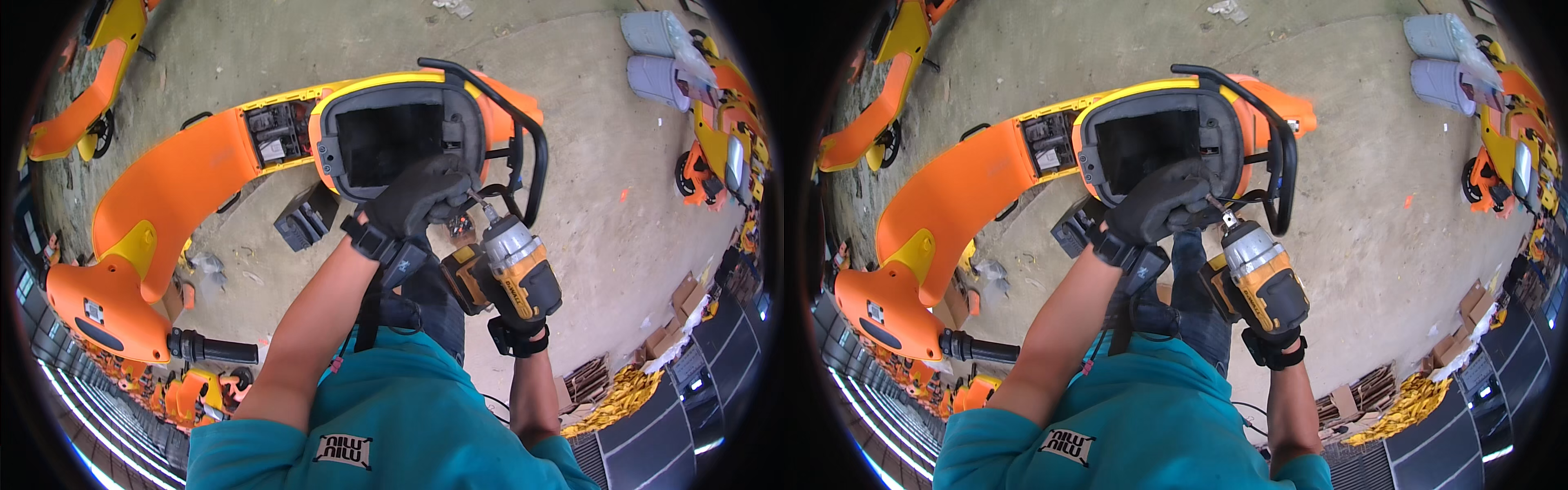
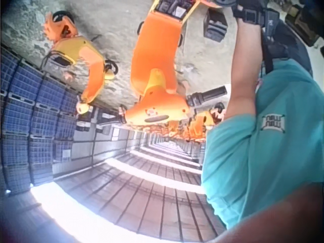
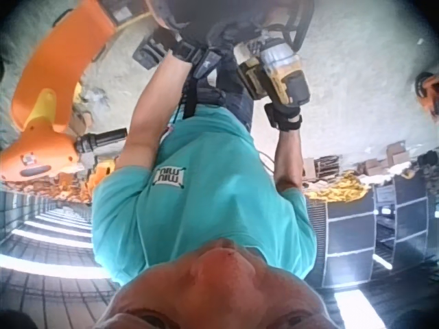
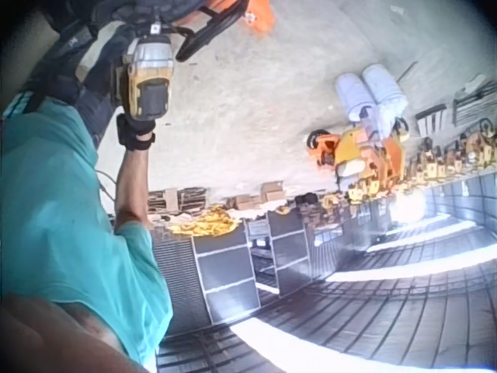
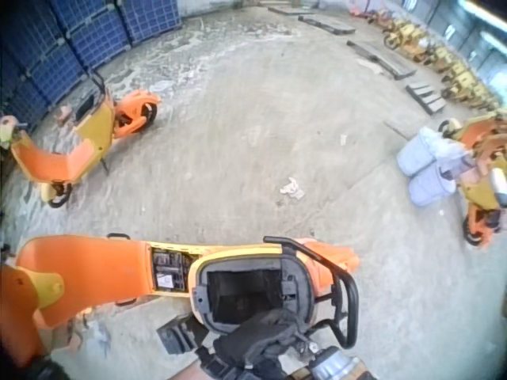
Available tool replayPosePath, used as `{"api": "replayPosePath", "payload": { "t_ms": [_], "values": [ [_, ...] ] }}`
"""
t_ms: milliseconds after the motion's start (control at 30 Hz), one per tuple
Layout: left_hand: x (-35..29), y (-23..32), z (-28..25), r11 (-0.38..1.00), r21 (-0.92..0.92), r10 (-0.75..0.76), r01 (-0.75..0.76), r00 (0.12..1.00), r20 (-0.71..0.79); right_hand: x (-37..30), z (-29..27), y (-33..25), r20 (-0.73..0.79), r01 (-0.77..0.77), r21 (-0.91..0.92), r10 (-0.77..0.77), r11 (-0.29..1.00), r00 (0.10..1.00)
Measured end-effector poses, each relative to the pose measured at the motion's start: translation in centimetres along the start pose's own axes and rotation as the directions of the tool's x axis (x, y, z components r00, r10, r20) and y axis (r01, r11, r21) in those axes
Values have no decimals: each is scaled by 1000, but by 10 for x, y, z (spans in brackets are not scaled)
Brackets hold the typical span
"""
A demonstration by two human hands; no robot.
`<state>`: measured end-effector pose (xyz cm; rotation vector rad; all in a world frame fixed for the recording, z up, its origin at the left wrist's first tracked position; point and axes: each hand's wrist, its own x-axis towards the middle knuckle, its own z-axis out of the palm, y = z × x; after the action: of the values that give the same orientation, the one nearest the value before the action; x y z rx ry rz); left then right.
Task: The person uses a power drill to secure a seat onto the frame of an orange electric scooter. They then place a battery pack into the scooter's body and close the compartment lid. Finally, the person mounts the scooter and tests the controls, checking the digital display.
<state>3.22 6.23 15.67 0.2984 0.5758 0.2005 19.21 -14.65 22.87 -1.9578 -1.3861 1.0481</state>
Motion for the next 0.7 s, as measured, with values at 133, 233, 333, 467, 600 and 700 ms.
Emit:
{"api": "replayPosePath", "payload": {
  "t_ms": [133,233,333,467,600,700],
  "values": [
    [-33,23,33,963,268,-27,22,999,16,-7,-34,-30,19,138,-322,-139,937,990],
    [-50,16,59,885,413,217,-214,975,40,-21,-56,-48,108,228,-355,-202,907,973],
    [-86,26,95,879,467,87,-93,996,36,-53,-68,-44,203,257,-276,-205,926,957],
    [-119,14,128,753,635,200,-170,979,24,-68,-94,-74,417,485,-514,-288,707,862],
    [-147,-2,152,724,666,223,-181,975,23,-99,-97,-68,289,256,-164,-201,953,936],
    [-169,-15,174,726,650,226,-224,971,82,-115,-101,-66,243,300,-192,-251,934,937]
  ]
}}
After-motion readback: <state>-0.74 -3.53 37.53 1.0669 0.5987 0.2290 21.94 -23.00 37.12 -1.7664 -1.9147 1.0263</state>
